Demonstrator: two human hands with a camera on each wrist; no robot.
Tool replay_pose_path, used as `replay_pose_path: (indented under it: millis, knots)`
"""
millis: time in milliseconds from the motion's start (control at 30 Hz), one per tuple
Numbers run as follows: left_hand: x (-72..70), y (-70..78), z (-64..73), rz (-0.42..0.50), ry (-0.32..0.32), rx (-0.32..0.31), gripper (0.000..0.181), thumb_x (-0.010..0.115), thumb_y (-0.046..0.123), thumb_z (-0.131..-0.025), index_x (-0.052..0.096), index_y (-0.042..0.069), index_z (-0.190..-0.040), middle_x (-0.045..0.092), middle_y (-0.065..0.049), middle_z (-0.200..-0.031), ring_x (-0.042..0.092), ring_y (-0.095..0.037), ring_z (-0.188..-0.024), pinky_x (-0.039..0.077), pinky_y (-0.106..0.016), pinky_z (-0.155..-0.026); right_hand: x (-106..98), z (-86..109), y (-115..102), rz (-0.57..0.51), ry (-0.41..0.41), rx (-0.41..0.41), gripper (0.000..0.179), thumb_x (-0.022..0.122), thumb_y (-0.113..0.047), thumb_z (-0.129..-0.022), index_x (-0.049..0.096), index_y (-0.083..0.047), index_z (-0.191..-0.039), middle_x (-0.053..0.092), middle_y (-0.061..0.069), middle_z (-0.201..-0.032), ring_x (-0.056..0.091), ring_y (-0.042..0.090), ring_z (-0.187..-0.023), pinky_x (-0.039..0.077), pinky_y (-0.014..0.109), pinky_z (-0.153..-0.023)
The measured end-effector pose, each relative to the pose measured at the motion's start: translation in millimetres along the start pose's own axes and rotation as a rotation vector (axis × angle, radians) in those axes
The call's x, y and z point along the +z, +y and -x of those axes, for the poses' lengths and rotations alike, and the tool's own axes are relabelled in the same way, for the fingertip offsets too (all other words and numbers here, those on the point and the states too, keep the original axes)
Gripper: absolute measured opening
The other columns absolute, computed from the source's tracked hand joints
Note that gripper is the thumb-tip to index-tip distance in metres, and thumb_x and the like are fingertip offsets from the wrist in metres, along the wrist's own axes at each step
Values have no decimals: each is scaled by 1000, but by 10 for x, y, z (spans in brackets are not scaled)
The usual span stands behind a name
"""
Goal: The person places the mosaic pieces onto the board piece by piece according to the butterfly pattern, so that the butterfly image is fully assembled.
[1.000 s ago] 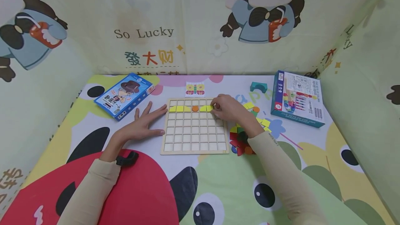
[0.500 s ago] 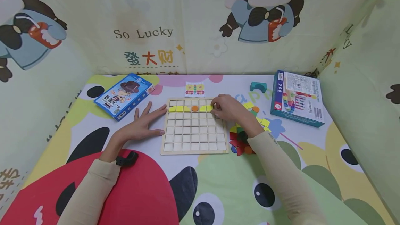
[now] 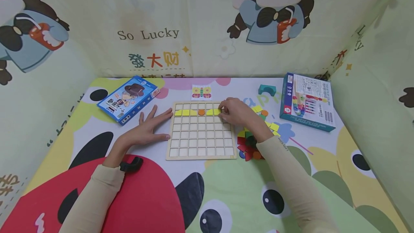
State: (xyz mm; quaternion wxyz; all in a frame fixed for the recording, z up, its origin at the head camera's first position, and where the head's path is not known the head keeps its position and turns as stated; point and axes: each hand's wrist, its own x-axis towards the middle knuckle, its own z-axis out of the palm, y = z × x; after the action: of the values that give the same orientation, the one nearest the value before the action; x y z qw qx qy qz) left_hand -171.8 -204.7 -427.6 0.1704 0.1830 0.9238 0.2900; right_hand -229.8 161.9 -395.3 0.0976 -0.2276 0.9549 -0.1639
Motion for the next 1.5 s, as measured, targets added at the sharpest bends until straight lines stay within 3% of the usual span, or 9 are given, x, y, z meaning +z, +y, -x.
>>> replay_pose_path:
  millis: [367,700,1033,1500]
  knots:
    - [11,-21,-4,1,6,5,94,77,49,-91,27,33,-169,16,4,-181,-21,-39,-166,-24,-77,-121,-74,104,118,-30,31,-27,30,75,-21,-99,76,-5,-124,69,11,-101,59,24,-87,52,30,-74]
    - [11,-10,-11,-15,4,13,93,76,51,-92,27,33,-169,16,4,-181,-20,-39,-166,-23,-76,-122,-208,392,434,-47,47,70,32,72,-22,-100,75,-7,-128,71,11,-103,60,23,-88,53,27,-71]
    - [9,-12,-4,0,9,19,94,76,51,-91,28,30,-169,17,1,-181,-19,-42,-166,-24,-78,-120,-337,682,683,-67,83,87,33,73,-19,-100,74,-3,-128,73,14,-104,60,24,-90,52,29,-73]
    - [4,-3,-2,4,7,13,94,76,51,-91,27,32,-169,16,3,-181,-20,-39,-166,-24,-77,-121,-309,791,835,-103,49,162,33,71,-19,-100,74,-4,-129,73,14,-105,59,26,-94,50,29,-73]
